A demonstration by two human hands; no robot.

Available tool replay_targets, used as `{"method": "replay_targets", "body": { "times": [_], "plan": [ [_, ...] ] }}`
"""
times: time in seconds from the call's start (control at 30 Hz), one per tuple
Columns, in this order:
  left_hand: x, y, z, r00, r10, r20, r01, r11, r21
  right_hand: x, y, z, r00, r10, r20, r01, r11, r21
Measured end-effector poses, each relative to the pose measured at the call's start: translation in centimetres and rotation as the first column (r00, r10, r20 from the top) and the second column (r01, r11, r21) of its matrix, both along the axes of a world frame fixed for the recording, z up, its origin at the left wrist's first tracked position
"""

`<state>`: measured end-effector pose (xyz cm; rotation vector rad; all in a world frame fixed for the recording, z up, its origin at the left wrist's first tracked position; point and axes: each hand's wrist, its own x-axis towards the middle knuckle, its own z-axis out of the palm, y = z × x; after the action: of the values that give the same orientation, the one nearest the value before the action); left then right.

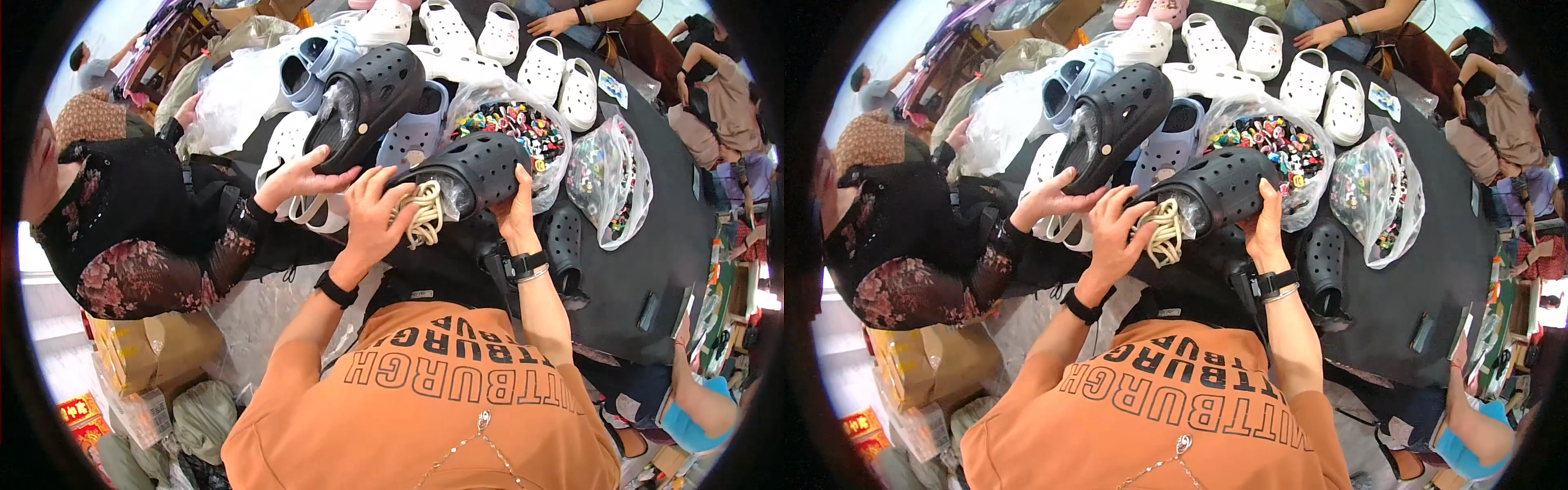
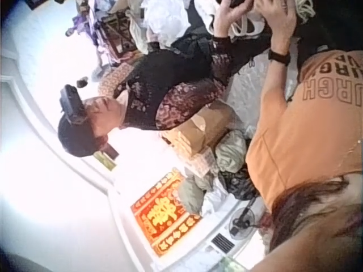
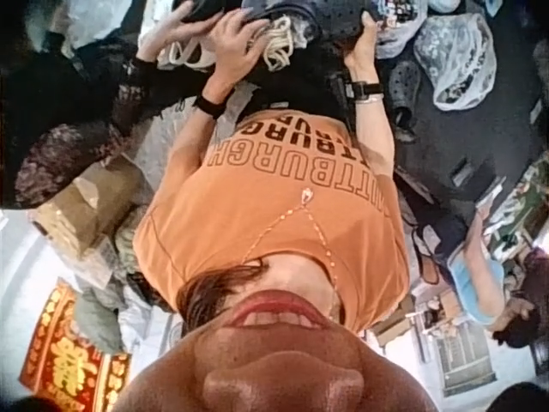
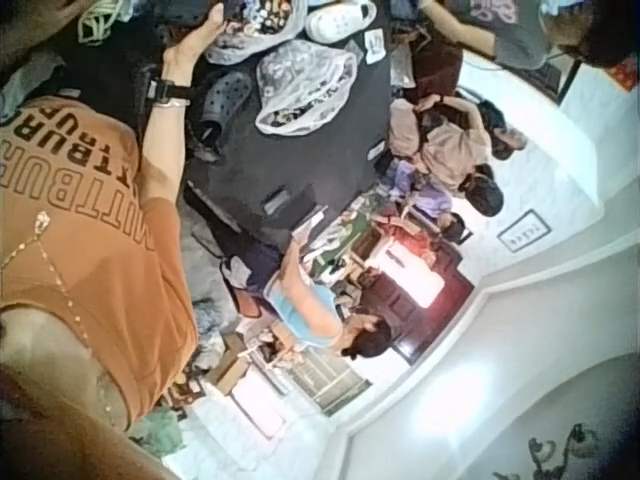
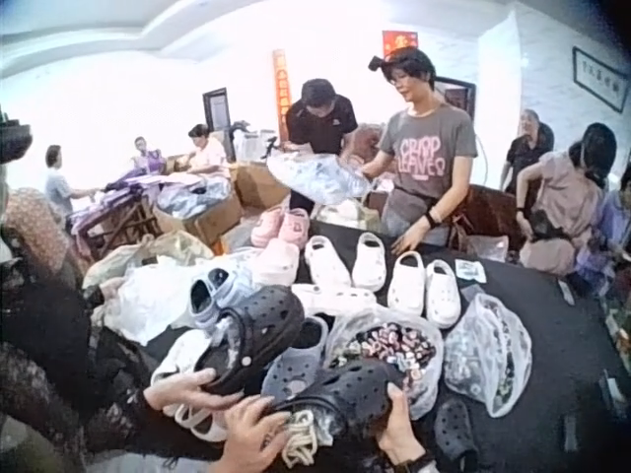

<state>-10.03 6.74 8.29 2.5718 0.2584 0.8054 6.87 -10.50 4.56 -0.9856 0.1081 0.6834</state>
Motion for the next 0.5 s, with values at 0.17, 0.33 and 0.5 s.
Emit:
{"method": "replay_targets", "body": {
  "times": [0.17,0.33,0.5],
  "plan": [
    [2.4,-2.0,0.8,0.993,-0.022,-0.118,0.033,0.996,0.087,-0.4,-0.2,0.1,0.999,0.003,0.05,-0.003,1.0,0.012],
    [4.2,-2.2,1.7,0.997,-0.008,-0.08,0.017,0.992,0.123,-0.2,-0.7,2.0,0.992,0.019,0.122,-0.025,0.999,0.043],
    [4.9,-1.8,2.0,0.989,-0.051,0.138,0.046,0.998,0.039,-0.2,-1.2,1.7,0.998,-0.02,0.054,0.018,0.999,0.037]
  ]
}}
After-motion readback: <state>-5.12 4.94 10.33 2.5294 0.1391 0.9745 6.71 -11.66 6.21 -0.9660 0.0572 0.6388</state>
